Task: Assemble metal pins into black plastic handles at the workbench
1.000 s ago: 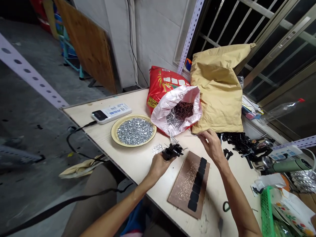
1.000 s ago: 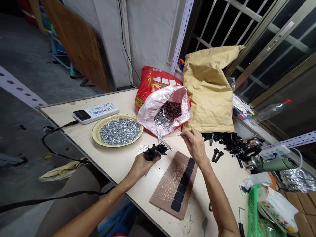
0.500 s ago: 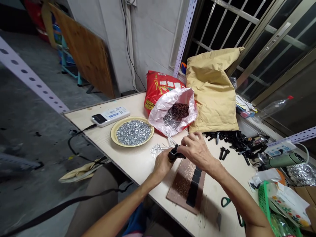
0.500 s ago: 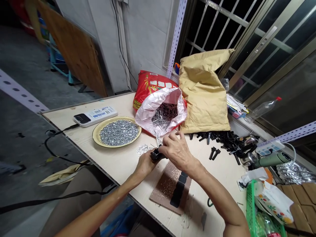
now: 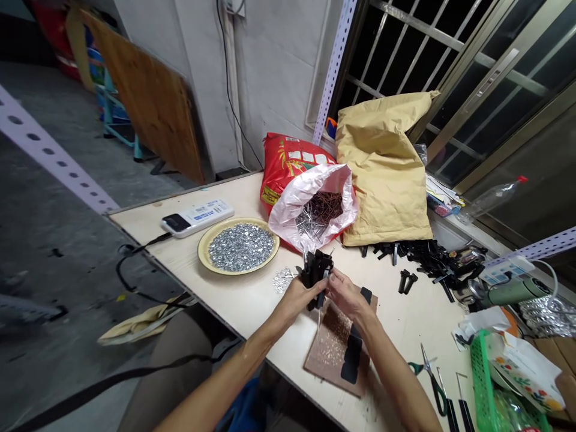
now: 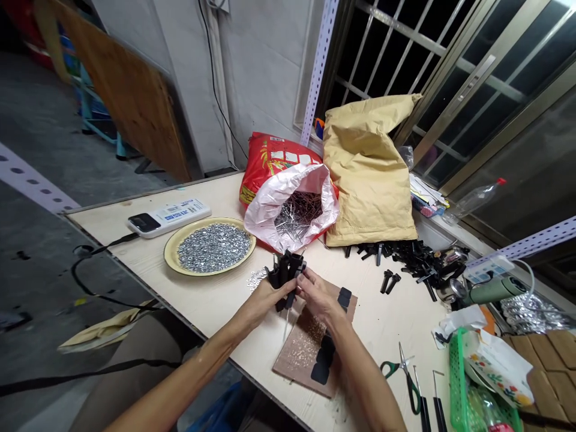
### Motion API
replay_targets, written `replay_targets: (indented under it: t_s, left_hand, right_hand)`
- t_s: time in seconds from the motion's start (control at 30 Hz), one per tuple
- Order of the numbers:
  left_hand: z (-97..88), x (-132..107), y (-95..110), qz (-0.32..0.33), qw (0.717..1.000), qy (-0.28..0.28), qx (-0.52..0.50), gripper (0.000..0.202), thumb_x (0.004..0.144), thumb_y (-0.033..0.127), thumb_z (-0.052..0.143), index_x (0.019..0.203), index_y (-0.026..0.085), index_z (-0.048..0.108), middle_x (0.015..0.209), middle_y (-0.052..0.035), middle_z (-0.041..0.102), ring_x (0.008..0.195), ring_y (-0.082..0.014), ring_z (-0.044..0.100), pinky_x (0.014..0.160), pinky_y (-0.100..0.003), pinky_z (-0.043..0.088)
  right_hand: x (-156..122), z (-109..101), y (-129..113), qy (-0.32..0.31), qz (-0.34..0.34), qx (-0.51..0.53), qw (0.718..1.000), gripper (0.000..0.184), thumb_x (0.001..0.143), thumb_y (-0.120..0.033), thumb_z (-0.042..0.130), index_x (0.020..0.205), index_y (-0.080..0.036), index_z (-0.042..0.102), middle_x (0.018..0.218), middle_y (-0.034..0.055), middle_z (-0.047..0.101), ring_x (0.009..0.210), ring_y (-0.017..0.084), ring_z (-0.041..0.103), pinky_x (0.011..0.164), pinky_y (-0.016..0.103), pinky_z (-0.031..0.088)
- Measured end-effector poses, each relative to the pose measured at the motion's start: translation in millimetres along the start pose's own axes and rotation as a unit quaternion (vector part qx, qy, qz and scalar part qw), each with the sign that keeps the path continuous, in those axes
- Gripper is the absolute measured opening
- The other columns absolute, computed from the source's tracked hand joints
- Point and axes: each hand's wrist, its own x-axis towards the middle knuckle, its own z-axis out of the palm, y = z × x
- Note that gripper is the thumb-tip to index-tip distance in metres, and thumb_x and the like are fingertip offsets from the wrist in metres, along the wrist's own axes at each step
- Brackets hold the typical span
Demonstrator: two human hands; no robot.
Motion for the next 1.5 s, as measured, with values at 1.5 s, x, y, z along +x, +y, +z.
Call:
replay_targets:
  t_s: [1.5]
  left_hand:
    - [8.0,2,0,0.060,0.992,0.012,0.111,0.032,0.066,0.050,0.057,0.065,0.018,0.056,0.054,0.0008,0.054,0.059,-0.0184,0.055,0.056,-0.029,0.044]
  right_hand:
    - [7,23,20,0.271,-0.229,-0.049,0.933,0.036,0.070,-0.044,0.066,0.097,-0.020,0.063,0.093,0.0032,0.067,0.088,0.019,0.061,0.084,0.031,0.048]
